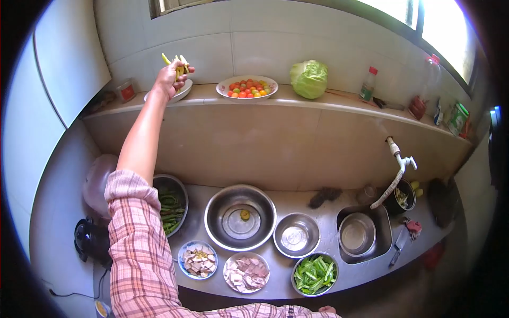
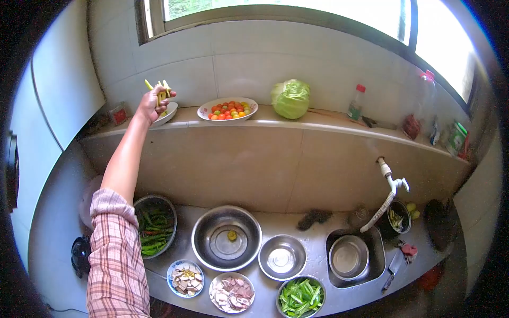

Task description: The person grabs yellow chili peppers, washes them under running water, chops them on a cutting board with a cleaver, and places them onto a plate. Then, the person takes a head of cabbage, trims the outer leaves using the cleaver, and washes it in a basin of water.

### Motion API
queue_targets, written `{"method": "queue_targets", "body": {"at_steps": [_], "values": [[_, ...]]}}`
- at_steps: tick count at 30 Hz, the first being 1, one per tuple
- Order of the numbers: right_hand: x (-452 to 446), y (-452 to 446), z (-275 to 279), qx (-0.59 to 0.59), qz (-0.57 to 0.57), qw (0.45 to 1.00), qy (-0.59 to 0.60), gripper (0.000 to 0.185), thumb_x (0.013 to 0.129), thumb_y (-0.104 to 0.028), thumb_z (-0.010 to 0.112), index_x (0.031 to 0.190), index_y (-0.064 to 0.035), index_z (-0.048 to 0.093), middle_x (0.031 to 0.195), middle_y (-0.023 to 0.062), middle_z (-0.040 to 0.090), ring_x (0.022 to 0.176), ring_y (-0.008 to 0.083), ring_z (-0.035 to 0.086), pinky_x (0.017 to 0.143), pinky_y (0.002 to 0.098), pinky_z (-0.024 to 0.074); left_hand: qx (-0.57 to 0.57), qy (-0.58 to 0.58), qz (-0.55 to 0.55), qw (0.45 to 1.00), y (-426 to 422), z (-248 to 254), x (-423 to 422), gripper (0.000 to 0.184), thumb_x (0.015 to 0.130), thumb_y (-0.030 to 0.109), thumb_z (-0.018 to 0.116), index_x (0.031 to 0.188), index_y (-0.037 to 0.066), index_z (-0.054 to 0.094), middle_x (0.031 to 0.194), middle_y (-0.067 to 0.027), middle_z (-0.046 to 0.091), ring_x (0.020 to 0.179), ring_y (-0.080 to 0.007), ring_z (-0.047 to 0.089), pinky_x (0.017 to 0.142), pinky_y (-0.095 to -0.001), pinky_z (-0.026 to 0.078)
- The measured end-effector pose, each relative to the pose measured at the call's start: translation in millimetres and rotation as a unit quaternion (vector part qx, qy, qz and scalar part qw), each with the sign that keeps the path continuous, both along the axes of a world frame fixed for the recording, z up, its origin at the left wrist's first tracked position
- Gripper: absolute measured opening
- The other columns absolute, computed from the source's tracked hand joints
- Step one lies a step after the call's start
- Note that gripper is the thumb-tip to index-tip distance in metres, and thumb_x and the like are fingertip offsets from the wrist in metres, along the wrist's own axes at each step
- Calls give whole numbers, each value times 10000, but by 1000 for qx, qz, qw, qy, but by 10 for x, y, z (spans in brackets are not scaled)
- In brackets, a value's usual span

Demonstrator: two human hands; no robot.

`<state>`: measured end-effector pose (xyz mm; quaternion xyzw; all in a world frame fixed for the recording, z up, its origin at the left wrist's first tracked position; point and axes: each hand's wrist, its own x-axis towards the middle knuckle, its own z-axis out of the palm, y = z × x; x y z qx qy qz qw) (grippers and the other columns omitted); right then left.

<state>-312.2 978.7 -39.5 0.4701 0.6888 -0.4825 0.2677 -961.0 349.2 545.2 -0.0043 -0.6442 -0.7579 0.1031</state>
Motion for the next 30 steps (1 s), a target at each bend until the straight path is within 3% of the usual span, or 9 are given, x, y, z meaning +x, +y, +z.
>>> {"method": "queue_targets", "body": {"at_steps": [5,6,8,11,16,22,26,28,30], "values": [[-204,350,570,-60,71,995,47,90,745,58,597,744,-16,647,672,93,648,625,187,631,586,348,527,56,23,-201,978,950,-151,619,224,889,178,494,1049,29,542,779,-34,550,482,-45,389,360,-158,284],[-362,554,697,-60,333,938,79,59,765,8,594,732,-24,632,672,95,651,589,191,630,543,345,520,64,12,-242,968,1216,-231,733,241,881,174,498,1072,35,549,761,-31,543,491,-47,403,371,-162,290],[-748,678,1254,-75,365,925,78,150,844,-125,563,736,-39,620,671,82,654,583,162,616,537,299,496,104,-63,-298,947,1804,-504,939,289,875,178,508,1140,64,524,776,-24,536,501,-42,413,371,-147,313],[-1509,967,2008,-82,140,973,162,156,889,-185,576,806,-58,608,719,42,636,624,140,593,566,281,481,131,-146,-363,911,2673,-899,1334,259,869,173,524,1113,85,513,791,-24,546,512,-43,430,364,-134,324],[-3086,1662,3330,-11,59,787,614,149,936,-146,520,1018,-24,534,712,14,556,564,74,500,463,216,401,134,-281,-429,848,4301,-2063,1846,150,900,205,561,1003,122,489,774,-39,551,504,-55,424,357,-145,314],[-4515,2058,4482,92,65,878,465,481,926,-498,467,1057,-39,523,818,44,566,587,92,524,460,234,433,175,-487,-321,793,5733,-3744,2147,153,949,249,484,1028,118,487,666,-32,499,457,-91,384,356,-180,268],[-5260,2157,4199,121,171,884,418,423,944,-451,435,880,-56,570,687,88,589,638,234,599,514,382,478,150,-550,-156,807,6311,-4538,2217,172,932,198,511,862,42,531,668,-81,567,527,-194,576,397,-258,489],[-5381,2167,3864,458,280,524,661,355,945,-361,459,880,-38,593,701,155,612,657,353,602,591,444,482,143,-535,-136,822,6511,-4567,2289,178,949,218,489,951,43,520,670,-61,537,493,-142,509,361,-211,402],[-5298,2228,3859,348,273,592,674,302,945,-291,473,873,-32,610,753,196,613,719,409,592,648,460,474,256,-498,-193,806,6574,-4698,2247,171,961,226,476,1029,73,513,683,-29,494,483,-104,426,352,-185,297]]}}
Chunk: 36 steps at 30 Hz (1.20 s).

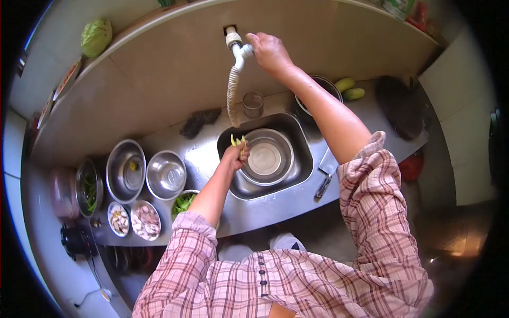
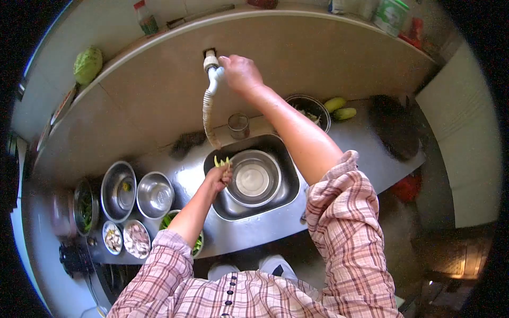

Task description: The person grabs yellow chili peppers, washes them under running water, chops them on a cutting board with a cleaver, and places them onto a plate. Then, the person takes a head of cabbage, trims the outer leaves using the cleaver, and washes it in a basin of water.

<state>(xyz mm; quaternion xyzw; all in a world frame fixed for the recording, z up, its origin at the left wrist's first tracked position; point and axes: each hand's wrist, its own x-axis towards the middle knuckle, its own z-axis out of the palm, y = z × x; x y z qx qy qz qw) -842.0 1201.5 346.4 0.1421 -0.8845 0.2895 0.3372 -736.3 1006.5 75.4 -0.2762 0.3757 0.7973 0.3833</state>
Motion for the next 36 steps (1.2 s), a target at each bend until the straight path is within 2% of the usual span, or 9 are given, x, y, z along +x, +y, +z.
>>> {"method": "queue_targets", "body": {"at_steps": [9,15,20,22,26,28,31,34,36], "values": [[23,112,-78,-125,130,983,7,346,977,-348,409,966,-75,622,725,138,630,657,301,631,589,399,496,-38,120,-15,992,164,96,-270,216,960,299,493,1056,108,527,743,14,509,592,-96,484,457,-196,399],[192,231,-464,-576,269,720,-279,363,983,-372,426,1026,-57,601,669,-22,564,540,69,501,491,228,422,-4,189,-33,981,151,250,-329,190,944,206,524,1095,91,525,815,-9,553,646,-96,516,483,-185,427],[308,-90,-2567,-353,117,820,-434,390,922,-392,535,1031,-24,605,845,42,624,666,91,539,593,265,460,47,195,-71,977,168,250,-354,179,912,154,570,1079,98,541,787,0,564,615,-72,511,440,-178,369],[559,-250,-2457,-442,148,713,-524,374,946,-368,488,1038,-31,622,893,46,634,740,88,551,649,276,462,-3,165,-67,984,257,377,-344,119,861,76,573,978,77,551,738,-29,559,561,-91,499,401,-190,326],[726,-501,-2597,-320,157,830,-430,307,939,-293,475,979,-34,634,777,30,612,703,91,532,630,272,450,-172,188,-129,958,249,351,-348,36,807,45,534,821,45,567,605,-70,532,451,-128,459,359,-248,292],[733,-565,-2671,-330,158,853,-373,349,917,-330,482,967,-10,614,823,179,639,744,248,607,706,366,463,-208,220,-162,939,196,243,-396,74,799,7,532,762,55,573,567,-61,529,418,-137,467,341,-263,265],[724,-585,-2765,-312,137,848,-407,298,908,-284,515,924,0,603,803,177,631,700,248,594,671,366,457,-202,239,-128,941,261,261,-312,88,753,1,576,721,82,586,542,-23,515,415,-108,452,344,-257,244],[722,-531,-2837,-326,107,873,-346,245,904,-229,535,838,0,591,714,133,615,638,228,578,621,359,443,-226,267,-118,929,363,204,-222,184,772,35,571,952,66,586,634,-23,545,467,-82,455,376,-231,306],[679,-499,-2947,-425,26,818,-386,221,917,-215,521,841,-21,595,694,106,612,615,220,576,570,355,444,-183,247,-149,940,345,285,-164,194,803,50,582,994,75,572,642,-15,546,464,-73,440,383,-226,316]]}}
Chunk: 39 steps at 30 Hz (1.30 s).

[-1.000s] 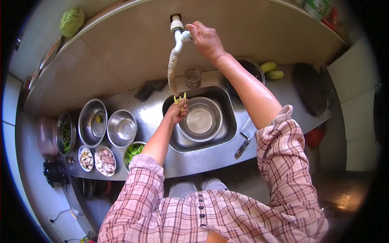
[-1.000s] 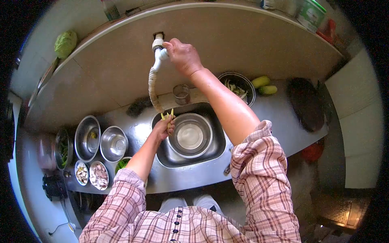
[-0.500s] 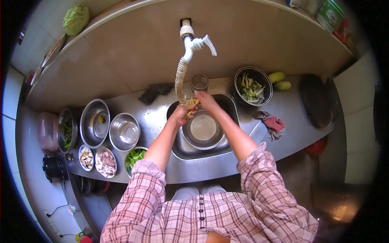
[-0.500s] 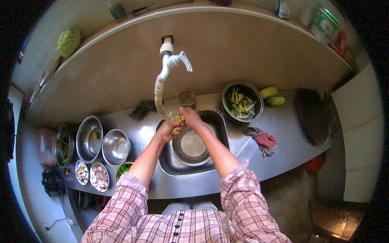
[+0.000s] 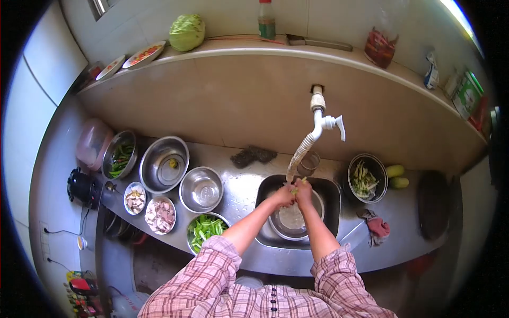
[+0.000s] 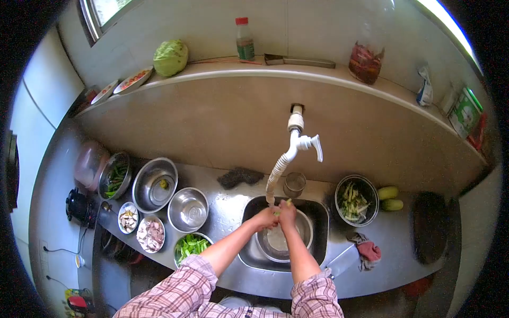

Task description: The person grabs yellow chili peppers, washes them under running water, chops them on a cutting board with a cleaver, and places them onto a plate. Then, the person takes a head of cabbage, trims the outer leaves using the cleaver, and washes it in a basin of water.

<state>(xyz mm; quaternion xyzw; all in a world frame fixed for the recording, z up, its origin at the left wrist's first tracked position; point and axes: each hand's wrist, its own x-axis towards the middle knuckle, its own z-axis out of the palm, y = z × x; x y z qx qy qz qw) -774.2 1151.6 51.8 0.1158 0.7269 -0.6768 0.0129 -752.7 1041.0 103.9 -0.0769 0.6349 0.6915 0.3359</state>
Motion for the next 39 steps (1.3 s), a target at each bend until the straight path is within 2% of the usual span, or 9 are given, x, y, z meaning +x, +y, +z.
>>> {"method": "queue_targets", "body": {"at_steps": [4,8,13,15,18,21,27,36,39], "values": [[79,153,21,-249,53,947,-196,176,944,-195,480,894,-62,582,727,89,621,564,197,570,419,319,419,7,-4,-22,1000,-100,-83,54,124,865,110,581,986,98,561,652,-2,545,468,-70,439,394,-222,328],[220,33,425,-409,94,895,-154,149,956,-176,457,952,-61,552,821,98,626,539,177,559,344,288,388,-86,-3,-22,996,-129,-164,29,130,921,203,522,989,101,565,643,-24,575,452,-92,472,385,-234,344],[93,-42,-258,-171,71,980,-76,131,931,-195,520,904,-69,548,794,60,610,591,161,570,423,300,410,-200,103,6,974,-21,-326,107,260,936,315,492,937,83,610,646,-23,587,490,-116,555,407,-266,385],[53,87,-206,-208,90,963,-147,129,932,-187,516,950,-64,552,799,69,615,643,185,592,468,316,444,-299,193,-66,932,-49,-314,54,285,928,347,504,984,90,615,695,-38,622,503,-111,571,428,-261,401],[40,94,-137,-293,55,936,-185,147,942,-208,507,979,-70,539,799,101,629,667,218,615,449,326,460,-81,31,-12,996,-37,-273,45,294,910,337,519,984,73,626,622,-103,624,404,-140,543,367,-292,382],[-17,67,-171,-351,48,920,-169,180,946,-250,505,966,-74,535,821,107,635,662,225,621,438,341,468,-116,54,6,992,-23,262,130,370,914,385,521,825,53,657,636,-116,624,456,-152,581,387,-310,380],[0,7,-196,-501,60,833,-227,265,943,-355,507,959,-99,573,853,79,637,688,194,626,520,362,508,-259,129,130,948,-64,-192,-25,456,907,464,519,789,41,643,537,-43,555,451,-121,492,397,-289,324],[19,-32,-173,-415,48,883,-212,184,941,-245,525,959,-63,548,806,66,623,661,194,617,482,333,494,38,-46,111,992,-149,-420,-61,276,898,353,574,987,93,596,628,-50,577,429,-122,466,386,-284,359],[30,-140,-85,-386,-17,904,-183,134,943,-192,515,932,-60,528,765,60,598,645,198,607,464,330,480,-225,116,94,963,-85,-416,-27,182,898,286,584,972,120,602,609,-27,558,420,-101,454,367,-266,338]]}}
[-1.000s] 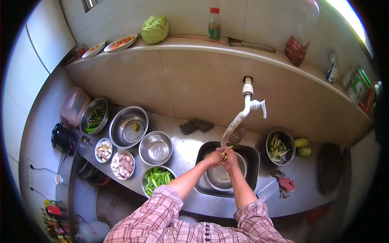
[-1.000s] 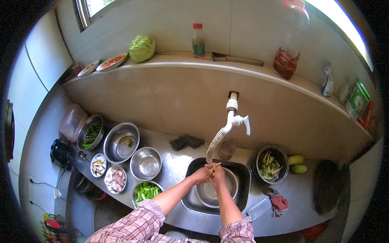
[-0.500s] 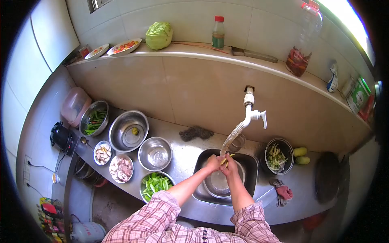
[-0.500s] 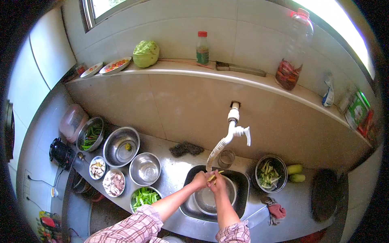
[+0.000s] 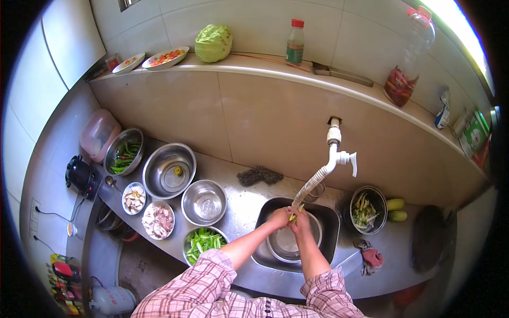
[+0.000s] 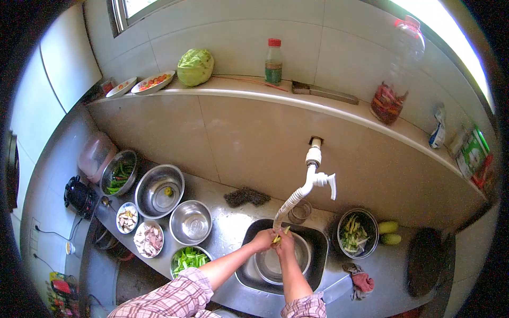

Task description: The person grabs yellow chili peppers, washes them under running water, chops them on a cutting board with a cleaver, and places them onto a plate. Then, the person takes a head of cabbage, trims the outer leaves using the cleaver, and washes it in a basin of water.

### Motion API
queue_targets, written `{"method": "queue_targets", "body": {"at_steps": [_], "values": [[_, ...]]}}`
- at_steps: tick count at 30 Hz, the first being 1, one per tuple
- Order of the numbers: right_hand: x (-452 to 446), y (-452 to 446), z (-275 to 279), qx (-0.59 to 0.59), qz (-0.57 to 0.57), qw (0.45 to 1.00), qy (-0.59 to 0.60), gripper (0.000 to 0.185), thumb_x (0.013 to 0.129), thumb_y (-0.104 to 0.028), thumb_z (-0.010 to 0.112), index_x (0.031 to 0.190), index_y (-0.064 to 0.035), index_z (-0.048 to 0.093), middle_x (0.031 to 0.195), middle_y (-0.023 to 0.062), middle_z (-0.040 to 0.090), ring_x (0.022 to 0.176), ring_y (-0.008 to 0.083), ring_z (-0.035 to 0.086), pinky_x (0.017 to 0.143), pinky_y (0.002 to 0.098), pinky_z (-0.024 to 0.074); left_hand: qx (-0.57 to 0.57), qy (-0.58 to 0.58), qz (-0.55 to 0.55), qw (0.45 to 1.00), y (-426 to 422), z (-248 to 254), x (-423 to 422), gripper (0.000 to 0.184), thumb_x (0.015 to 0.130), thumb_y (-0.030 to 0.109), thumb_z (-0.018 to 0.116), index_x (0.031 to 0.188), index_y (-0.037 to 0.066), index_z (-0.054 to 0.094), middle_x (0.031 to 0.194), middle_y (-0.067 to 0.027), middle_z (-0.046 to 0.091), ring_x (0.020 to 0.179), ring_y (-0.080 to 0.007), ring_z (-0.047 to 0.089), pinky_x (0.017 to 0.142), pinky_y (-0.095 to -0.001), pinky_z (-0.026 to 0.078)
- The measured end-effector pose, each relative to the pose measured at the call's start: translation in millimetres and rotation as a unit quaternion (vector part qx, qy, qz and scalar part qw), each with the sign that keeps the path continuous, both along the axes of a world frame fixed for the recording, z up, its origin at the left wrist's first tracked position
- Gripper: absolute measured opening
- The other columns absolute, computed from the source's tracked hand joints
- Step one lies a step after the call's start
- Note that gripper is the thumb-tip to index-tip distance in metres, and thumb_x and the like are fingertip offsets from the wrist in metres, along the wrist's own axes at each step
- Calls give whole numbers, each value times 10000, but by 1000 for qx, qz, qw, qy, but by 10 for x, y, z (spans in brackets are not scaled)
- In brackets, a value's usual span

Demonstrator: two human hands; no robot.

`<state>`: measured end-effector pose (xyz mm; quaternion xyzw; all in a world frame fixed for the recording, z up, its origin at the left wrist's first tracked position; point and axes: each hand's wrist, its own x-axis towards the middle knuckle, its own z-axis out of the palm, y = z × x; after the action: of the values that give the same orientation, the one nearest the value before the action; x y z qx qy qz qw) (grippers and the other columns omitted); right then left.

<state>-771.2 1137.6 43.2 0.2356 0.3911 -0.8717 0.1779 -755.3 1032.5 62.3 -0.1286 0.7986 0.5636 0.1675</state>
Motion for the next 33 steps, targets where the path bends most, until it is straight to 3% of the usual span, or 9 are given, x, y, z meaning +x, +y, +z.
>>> {"method": "queue_targets", "body": {"at_steps": [6,8,14,16,18,20,23,29,33], "values": [[-122,99,-544,32,-57,998,10,97,949,-145,489,934,-50,504,739,69,568,657,213,595,505,352,486,230,-170,-40,957,-15,-29,-45,212,875,131,598,1083,161,624,753,-44,634,542,-88,572,403,-220,369],[-88,161,-384,39,-32,999,6,106,956,-135,468,938,-35,498,768,85,571,677,227,593,561,378,515,233,-177,-42,955,-35,-173,-66,145,849,109,598,988,71,614,668,-55,616,487,-117,562,380,-243,381],[-139,328,-647,-157,-62,980,-101,231,985,-221,412,914,-18,496,863,126,576,800,277,579,752,455,513,288,-193,-110,931,-198,83,-1,84,776,4,597,850,-6,634,680,-99,651,556,-166,625,461,-254,472],[-134,370,-954,-179,7,984,1,238,987,-210,402,1008,8,493,970,163,595,943,319,590,833,496,502,321,-176,-90,926,-211,72,30,132,787,20,594,916,40,615,700,-82,642,596,-153,615,514,-273,479],[-24,243,-348,-97,43,994,10,211,987,-172,397,1040,16,476,1117,230,581,1055,351,582,879,488,505,316,-189,-29,930,-167,-76,2,147,864,91,521,984,81,605,798,-38,625,618,-131,584,476,-247,455],[30,155,-174,-72,50,994,68,191,982,-153,406,1052,11,476,1100,240,585,1046,348,589,899,479,502,297,-216,40,929,-118,135,17,147,878,164,509,980,118,604,770,-4,598,572,-110,524,426,-226,376],[-35,258,-407,-163,14,985,61,149,958,-121,451,1065,-25,488,1057,196,612,960,310,621,829,451,521,416,-228,48,879,-170,30,-7,166,861,206,484,932,101,591,745,-27,586,567,-138,523,427,-260,376],[127,277,178,-61,-87,994,-20,187,983,-179,399,979,-45,528,886,97,613,782,222,612,660,343,514,466,-267,65,841,-194,146,-51,289,899,382,443,874,118,558,689,-30,543,508,-141,469,398,-258,341],[144,374,-65,-2,-111,994,1,177,962,-229,485,949,-74,568,697,8,492,541,127,457,455,293,389,482,-291,152,813,-188,-226,-145,297,916,378,475,775,116,483,643,-21,488,475,-125,441,354,-218,307]]}}
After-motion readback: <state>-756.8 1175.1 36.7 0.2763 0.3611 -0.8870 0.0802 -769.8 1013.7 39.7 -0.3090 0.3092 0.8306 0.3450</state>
